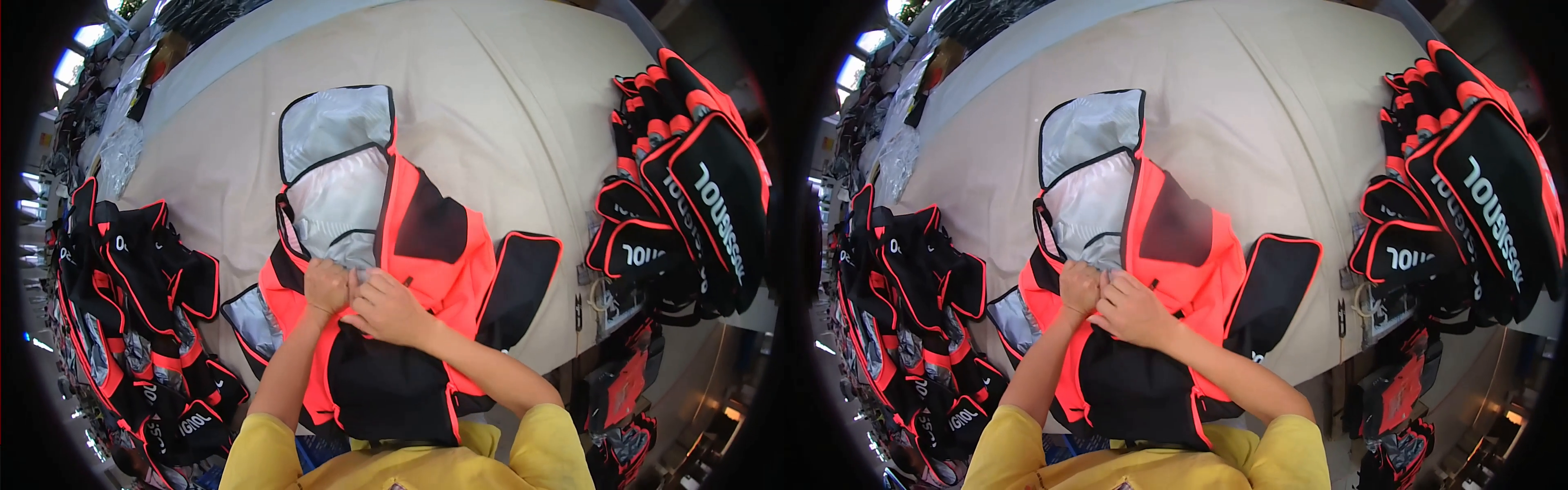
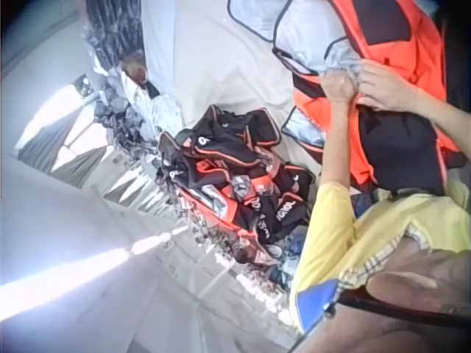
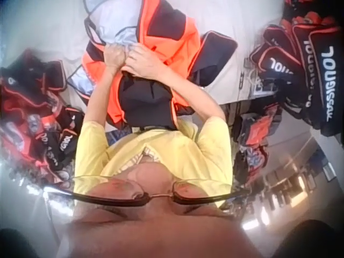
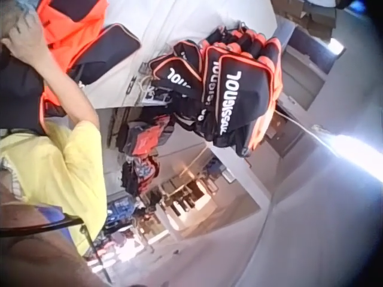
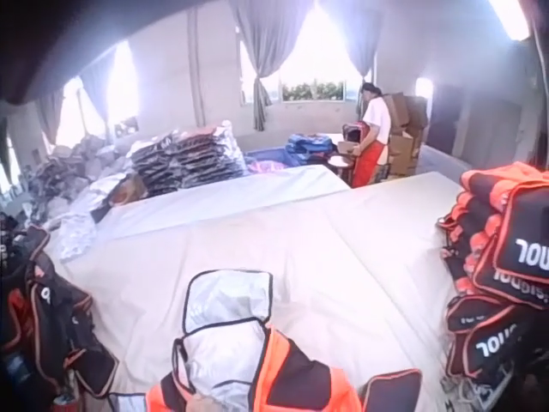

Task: A worker inspects and prepares red and black backpacks on a table in a factory.

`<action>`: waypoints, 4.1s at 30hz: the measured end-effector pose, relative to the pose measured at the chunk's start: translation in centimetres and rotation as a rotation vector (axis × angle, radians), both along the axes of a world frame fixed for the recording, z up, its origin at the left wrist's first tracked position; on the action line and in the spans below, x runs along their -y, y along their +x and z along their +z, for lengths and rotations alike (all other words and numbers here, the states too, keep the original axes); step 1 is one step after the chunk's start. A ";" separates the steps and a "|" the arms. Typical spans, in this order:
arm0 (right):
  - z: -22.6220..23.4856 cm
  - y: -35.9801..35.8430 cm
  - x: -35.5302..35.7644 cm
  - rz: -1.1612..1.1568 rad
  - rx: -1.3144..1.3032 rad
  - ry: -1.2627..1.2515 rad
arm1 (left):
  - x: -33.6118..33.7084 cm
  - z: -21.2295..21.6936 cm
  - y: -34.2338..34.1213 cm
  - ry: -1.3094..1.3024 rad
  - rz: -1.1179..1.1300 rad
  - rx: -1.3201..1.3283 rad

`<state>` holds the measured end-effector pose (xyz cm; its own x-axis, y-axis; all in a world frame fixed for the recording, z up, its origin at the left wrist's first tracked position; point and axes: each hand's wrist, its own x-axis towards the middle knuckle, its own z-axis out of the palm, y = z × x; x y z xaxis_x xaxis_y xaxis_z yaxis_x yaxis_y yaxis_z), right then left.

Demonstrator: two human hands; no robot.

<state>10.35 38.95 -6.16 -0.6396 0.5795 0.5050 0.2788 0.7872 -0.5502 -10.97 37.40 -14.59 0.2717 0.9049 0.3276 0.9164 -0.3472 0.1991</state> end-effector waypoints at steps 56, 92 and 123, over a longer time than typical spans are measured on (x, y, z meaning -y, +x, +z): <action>-1.7 6.4 10.7 -0.238 0.960 -0.150 | 21.3 14.4 0.4 -0.070 0.683 0.158; -8.0 36.6 11.0 -1.213 0.870 -0.110 | 22.9 3.5 8.9 -0.276 0.511 0.247; 10.8 -14.2 17.4 0.061 0.634 -0.118 | 27.6 8.9 -7.4 0.128 0.721 0.646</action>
